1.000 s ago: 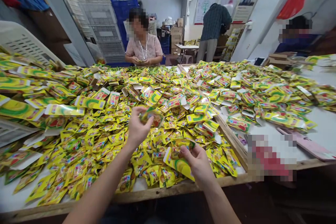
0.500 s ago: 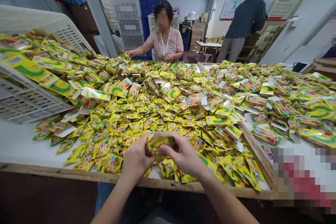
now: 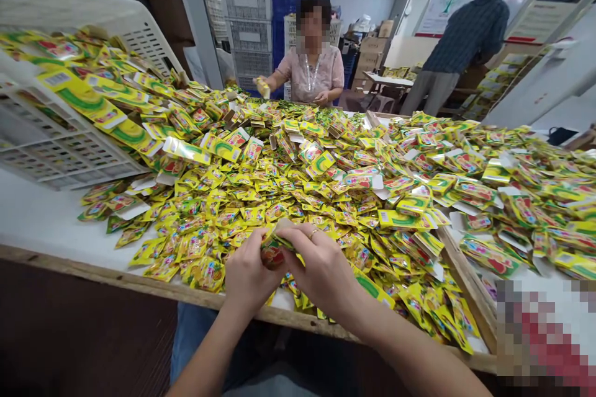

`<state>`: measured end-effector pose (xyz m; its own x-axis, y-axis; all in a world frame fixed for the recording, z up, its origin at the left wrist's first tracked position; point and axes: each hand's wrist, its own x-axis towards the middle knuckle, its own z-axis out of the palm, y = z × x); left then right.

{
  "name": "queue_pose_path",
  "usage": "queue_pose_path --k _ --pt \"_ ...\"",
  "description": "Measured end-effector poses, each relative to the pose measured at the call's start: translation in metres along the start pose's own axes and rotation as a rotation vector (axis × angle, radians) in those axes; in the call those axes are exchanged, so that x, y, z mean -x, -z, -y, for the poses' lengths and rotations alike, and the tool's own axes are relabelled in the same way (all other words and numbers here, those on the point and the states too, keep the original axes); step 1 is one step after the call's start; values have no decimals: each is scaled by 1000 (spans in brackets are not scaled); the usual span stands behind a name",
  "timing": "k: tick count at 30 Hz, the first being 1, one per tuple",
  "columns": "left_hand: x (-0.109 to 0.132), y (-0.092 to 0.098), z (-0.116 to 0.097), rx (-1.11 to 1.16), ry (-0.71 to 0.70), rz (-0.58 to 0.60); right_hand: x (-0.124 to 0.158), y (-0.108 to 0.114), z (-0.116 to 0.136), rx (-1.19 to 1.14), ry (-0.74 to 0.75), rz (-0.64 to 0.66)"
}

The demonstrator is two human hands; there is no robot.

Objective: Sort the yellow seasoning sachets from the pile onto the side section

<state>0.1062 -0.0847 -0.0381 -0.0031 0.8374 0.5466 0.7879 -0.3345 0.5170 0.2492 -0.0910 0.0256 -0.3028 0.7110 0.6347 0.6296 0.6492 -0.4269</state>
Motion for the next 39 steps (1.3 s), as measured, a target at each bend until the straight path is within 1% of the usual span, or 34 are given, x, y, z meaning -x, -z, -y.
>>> queue_pose_path --k 4,6,8,10,13,15,17,19,21,23,25,27,28,31,33,34,37,39 --pt "8 -7 -1 62 -41 -30 -14 7 -11 -182 -306 342" --pt "12 -10 -2 86 -45 -28 -19 11 -17 -181 -403 441" --pt "14 -13 -3 114 -23 -24 -21 12 -20 -169 -425 477" --pt "14 -14 -4 113 -12 -28 -20 12 -20 -141 -381 455" --pt "11 -13 -5 12 -91 -29 -14 9 -19 -61 -301 354" --pt "10 -11 -5 -32 -137 -15 -8 4 -20 -99 -319 242" --pt "9 -8 -6 -17 -138 -5 0 -3 -22 -177 -346 95" --pt "10 -5 -8 19 -124 -7 9 -10 -23 -193 -340 -42" --pt "11 -3 -10 48 -106 -1 17 -17 -23 -125 -279 -160" --pt "12 -1 -13 65 -77 23 23 -22 -22 -4 -160 -287" --pt "12 -1 -15 68 -49 49 28 -25 -20 102 -60 -369" --pt "12 0 -16 68 -32 65 32 -26 -17 137 -47 -357" --pt "13 0 -15 70 -21 72 34 -26 -15 124 -75 -311" --pt "13 -1 -13 89 23 115 37 -27 -11 9 -190 -100" --pt "13 -1 -9 109 32 134 38 -27 -10 -72 -279 -12" --pt "12 0 -8 111 20 126 37 -27 -11 -112 -336 -12" --pt "9 2 -3 108 -15 81 33 -26 -16 -305 -559 -104" --pt "7 5 0 162 -17 113 30 -23 -19 -450 -659 -127"
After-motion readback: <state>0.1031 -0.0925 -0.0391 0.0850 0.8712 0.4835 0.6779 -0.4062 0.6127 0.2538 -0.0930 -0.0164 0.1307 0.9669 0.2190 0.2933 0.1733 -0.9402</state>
